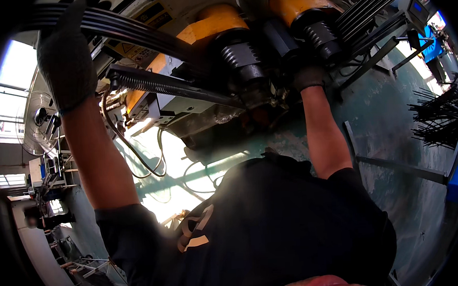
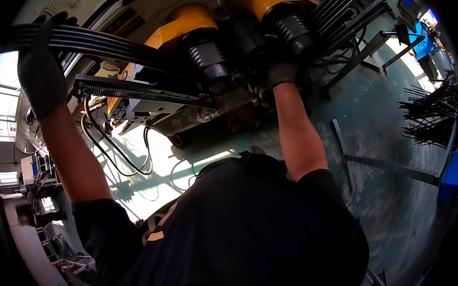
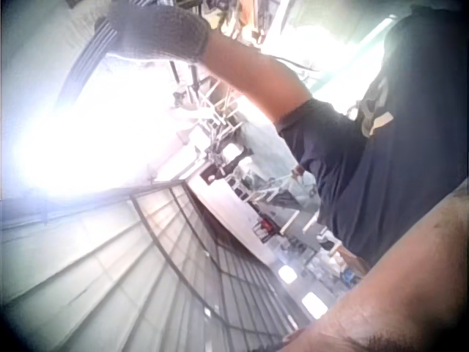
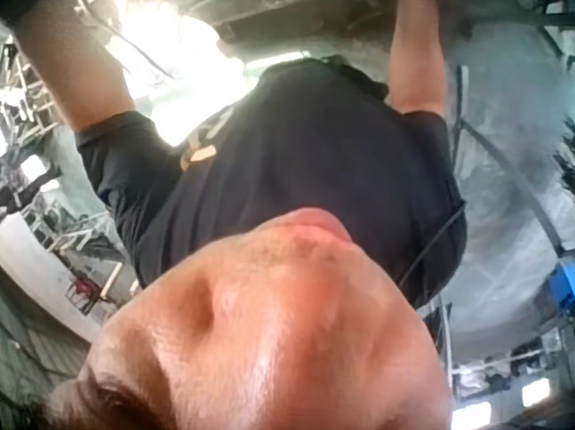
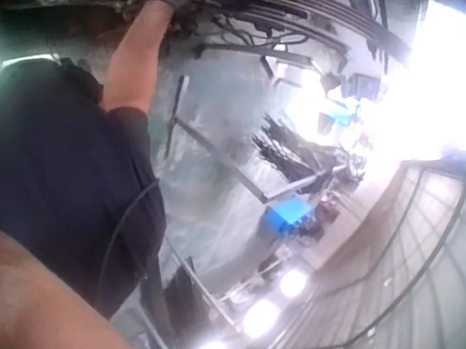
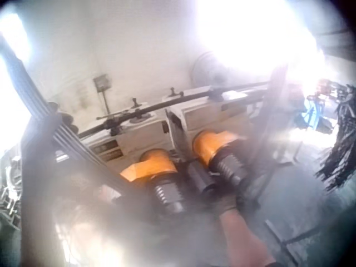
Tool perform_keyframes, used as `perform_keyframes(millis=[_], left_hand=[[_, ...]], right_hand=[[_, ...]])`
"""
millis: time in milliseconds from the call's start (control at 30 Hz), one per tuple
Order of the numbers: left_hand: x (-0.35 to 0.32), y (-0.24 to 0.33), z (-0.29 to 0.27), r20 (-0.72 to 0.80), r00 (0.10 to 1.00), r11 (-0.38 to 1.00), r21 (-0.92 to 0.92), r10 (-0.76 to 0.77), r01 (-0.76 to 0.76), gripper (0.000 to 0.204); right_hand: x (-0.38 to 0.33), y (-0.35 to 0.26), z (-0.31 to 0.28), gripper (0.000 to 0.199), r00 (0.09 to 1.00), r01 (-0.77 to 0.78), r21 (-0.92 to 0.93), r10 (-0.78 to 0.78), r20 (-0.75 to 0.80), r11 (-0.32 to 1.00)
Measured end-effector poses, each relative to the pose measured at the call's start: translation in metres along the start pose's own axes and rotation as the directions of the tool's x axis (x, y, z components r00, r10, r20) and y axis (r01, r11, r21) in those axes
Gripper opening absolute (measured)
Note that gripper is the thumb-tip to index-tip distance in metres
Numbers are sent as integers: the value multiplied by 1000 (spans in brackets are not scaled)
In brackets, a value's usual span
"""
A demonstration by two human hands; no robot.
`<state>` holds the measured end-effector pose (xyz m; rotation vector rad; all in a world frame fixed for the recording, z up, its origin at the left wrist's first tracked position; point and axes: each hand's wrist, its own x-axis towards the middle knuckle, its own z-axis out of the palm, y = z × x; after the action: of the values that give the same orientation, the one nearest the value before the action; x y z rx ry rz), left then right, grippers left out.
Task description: The person repeatedly feeds bundles of long metal rods into a bending machine, operates the controls to bend them, and then removes the finished pieces to place them on a nearby rack. The process is repeated continuously throughout the clip.
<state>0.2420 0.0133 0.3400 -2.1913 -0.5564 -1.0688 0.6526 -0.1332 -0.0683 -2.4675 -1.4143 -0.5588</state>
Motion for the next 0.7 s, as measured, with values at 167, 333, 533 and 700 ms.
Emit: perform_keyframes(millis=[167, 333, 533, 700], left_hand=[[41, 73, 5, 128, 953, 793, -530, -275, 300, 21], [81, 127, -33, 428, 799, 540, -589, -423, 601, 22], [95, 135, -29, 526, 695, 514, -469, -491, 718, 25], [86, 109, 28, 302, 901, 618, -656, -311, 433, 26]], right_hand=[[-1, -17, -30, 58, 998, -46, -30, 48, 37, 998], [2, -27, -43, 63, 999, -35, 124, 38, -24, 992], [2, -25, -28, 60, 995, -3, 69, 10, -97, 998], [5, 15, -1, 36, 993, 16, 213, 8, -115, 977]])
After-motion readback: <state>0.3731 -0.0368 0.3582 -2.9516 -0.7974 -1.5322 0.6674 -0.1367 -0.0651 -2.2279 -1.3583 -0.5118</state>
